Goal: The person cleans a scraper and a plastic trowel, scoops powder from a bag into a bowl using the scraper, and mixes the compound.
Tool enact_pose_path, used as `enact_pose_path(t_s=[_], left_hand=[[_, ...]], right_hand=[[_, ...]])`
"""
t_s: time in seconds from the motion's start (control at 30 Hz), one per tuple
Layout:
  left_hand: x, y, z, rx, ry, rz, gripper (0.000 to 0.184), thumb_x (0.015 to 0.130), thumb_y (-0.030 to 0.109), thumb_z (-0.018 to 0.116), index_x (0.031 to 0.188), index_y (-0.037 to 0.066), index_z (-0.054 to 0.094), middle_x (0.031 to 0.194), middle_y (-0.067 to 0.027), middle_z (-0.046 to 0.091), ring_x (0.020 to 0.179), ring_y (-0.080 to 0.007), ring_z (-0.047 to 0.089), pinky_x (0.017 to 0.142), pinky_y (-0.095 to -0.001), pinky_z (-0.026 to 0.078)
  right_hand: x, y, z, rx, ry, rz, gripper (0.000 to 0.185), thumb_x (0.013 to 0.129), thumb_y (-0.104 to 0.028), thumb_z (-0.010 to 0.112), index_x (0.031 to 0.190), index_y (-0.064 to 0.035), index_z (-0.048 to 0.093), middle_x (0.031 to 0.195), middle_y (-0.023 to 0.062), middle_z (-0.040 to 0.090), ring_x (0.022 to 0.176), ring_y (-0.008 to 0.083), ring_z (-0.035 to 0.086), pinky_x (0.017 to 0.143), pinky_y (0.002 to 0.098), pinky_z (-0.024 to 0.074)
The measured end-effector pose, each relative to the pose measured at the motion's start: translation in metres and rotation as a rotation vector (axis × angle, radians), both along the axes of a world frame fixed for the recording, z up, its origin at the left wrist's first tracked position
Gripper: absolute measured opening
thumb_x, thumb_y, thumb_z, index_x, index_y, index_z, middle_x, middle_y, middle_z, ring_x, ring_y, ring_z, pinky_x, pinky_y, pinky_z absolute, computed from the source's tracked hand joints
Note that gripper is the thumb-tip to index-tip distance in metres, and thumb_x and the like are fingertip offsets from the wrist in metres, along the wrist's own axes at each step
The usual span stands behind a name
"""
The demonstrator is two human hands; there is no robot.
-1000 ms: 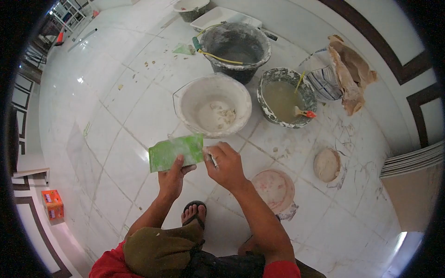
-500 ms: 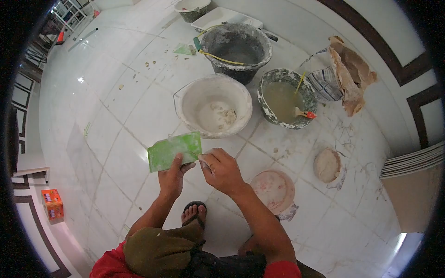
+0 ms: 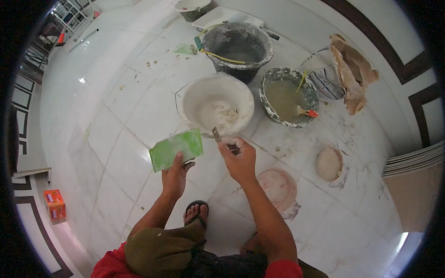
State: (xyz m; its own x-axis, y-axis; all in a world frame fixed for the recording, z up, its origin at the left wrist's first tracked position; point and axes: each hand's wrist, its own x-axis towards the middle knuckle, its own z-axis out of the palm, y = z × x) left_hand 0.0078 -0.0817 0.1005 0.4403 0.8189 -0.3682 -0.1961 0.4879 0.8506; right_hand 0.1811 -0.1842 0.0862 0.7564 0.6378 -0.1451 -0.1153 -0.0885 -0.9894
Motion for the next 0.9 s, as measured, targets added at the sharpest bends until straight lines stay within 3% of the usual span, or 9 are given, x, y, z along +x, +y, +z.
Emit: enact_pose_path(t_s=[0.13, 0.2, 0.33, 0.5, 0.6, 0.67, 0.7, 0.83, 0.9], left_hand=[[0.003, -0.001, -0.006, -0.077, -0.025, -0.006, 0.037, 0.104, 0.023, 0.063, 0.136, 0.01, 0.05, 0.124, -0.0066, 0.063, 0.104, -0.0214, 0.065, 0.084, -0.0368, 0.055], [0.006, -0.005, -0.008, -0.146, -0.092, 0.002, 0.032, 0.105, 0.023, 0.062, 0.133, 0.01, 0.053, 0.118, -0.0061, 0.065, 0.101, -0.0199, 0.065, 0.084, -0.0352, 0.054], [0.01, -0.008, -0.006, -0.135, -0.117, -0.012, 0.032, 0.105, 0.025, 0.062, 0.13, 0.006, 0.054, 0.116, -0.0082, 0.066, 0.099, -0.0191, 0.066, 0.086, -0.0355, 0.054], [0.008, -0.007, -0.011, -0.115, -0.123, 0.025, 0.032, 0.106, 0.023, 0.062, 0.131, 0.005, 0.053, 0.115, -0.0087, 0.065, 0.097, -0.0186, 0.065, 0.085, -0.0351, 0.054], [0.004, -0.007, -0.006, -0.09, -0.05, 0.018, 0.026, 0.105, 0.022, 0.062, 0.124, 0.005, 0.058, 0.115, -0.0089, 0.064, 0.096, -0.0179, 0.065, 0.084, -0.0346, 0.055], [-0.012, 0.002, -0.012, 0.021, 0.138, -0.129, 0.025, 0.104, 0.019, 0.064, 0.122, 0.003, 0.061, 0.116, -0.0095, 0.064, 0.097, -0.0183, 0.066, 0.083, -0.0353, 0.055], [-0.013, 0.004, -0.01, 0.134, 0.325, -0.281, 0.023, 0.102, 0.016, 0.066, 0.12, 0.001, 0.063, 0.117, -0.0101, 0.063, 0.098, -0.0186, 0.066, 0.083, -0.0361, 0.056], [-0.005, -0.001, -0.004, 0.442, 0.199, -0.232, 0.019, 0.094, 0.006, 0.073, 0.112, 0.001, 0.07, 0.122, -0.0127, 0.063, 0.105, -0.0209, 0.066, 0.088, -0.0371, 0.056], [-0.005, 0.009, -0.013, 1.004, 0.112, -0.312, 0.027, 0.082, -0.003, 0.077, 0.108, 0.004, 0.075, 0.127, -0.0159, 0.062, 0.115, -0.025, 0.064, 0.094, -0.039, 0.055]], right_hand=[[-0.017, -0.003, 0.003, 0.098, 0.229, 0.07, 0.009, 0.09, -0.008, 0.077, 0.094, -0.0008, 0.074, 0.087, 0.0039, 0.07, 0.073, 0.0083, 0.063, 0.065, 0.0286, 0.0533], [-0.03, 0.0, 0.003, 0.017, -0.077, 0.062, 0.005, 0.092, -0.002, 0.075, 0.095, -0.0009, 0.072, 0.086, 0.0035, 0.07, 0.074, 0.0076, 0.064, 0.066, 0.0232, 0.052], [-0.038, 0.001, 0.009, 0.054, -0.498, 0.131, 0.01, 0.088, -0.001, 0.077, 0.096, -0.0007, 0.072, 0.09, 0.0075, 0.07, 0.074, 0.0124, 0.068, 0.067, 0.0251, 0.0545], [-0.023, 0.002, 0.001, 0.046, -0.619, 0.096, 0.012, 0.086, 0.0, 0.077, 0.096, 0.0002, 0.072, 0.087, 0.0094, 0.07, 0.073, 0.0127, 0.068, 0.066, 0.0274, 0.0552], [-0.009, -0.001, -0.006, 0.007, -0.478, 0.001, 0.008, 0.089, -0.002, 0.075, 0.097, -0.0016, 0.072, 0.086, 0.0069, 0.071, 0.072, 0.0127, 0.066, 0.066, 0.0291, 0.0554], [0.006, -0.006, -0.01, 0.099, 0.269, -0.026, 0.008, 0.092, -0.005, 0.074, 0.101, -0.0044, 0.073, 0.087, 0.0029, 0.071, 0.072, 0.012, 0.065, 0.068, 0.0287, 0.0546], [0.014, -0.01, -0.006, 0.128, 0.42, -0.005, 0.012, 0.094, -0.01, 0.075, 0.105, -0.0051, 0.072, 0.088, 0.0004, 0.071, 0.075, 0.011, 0.065, 0.071, 0.0281, 0.0537], [0.032, -0.023, -0.002, 0.193, 0.571, -0.089, 0.014, 0.093, -0.013, 0.078, 0.103, -0.005, 0.073, 0.09, 0.0024, 0.072, 0.077, 0.0111, 0.066, 0.068, 0.0282, 0.0537], [0.039, -0.022, 0.002, 0.061, 0.501, -0.17, 0.019, 0.094, -0.014, 0.078, 0.109, -0.0036, 0.071, 0.09, 0.0022, 0.071, 0.079, 0.0097, 0.064, 0.071, 0.0277, 0.0526]])
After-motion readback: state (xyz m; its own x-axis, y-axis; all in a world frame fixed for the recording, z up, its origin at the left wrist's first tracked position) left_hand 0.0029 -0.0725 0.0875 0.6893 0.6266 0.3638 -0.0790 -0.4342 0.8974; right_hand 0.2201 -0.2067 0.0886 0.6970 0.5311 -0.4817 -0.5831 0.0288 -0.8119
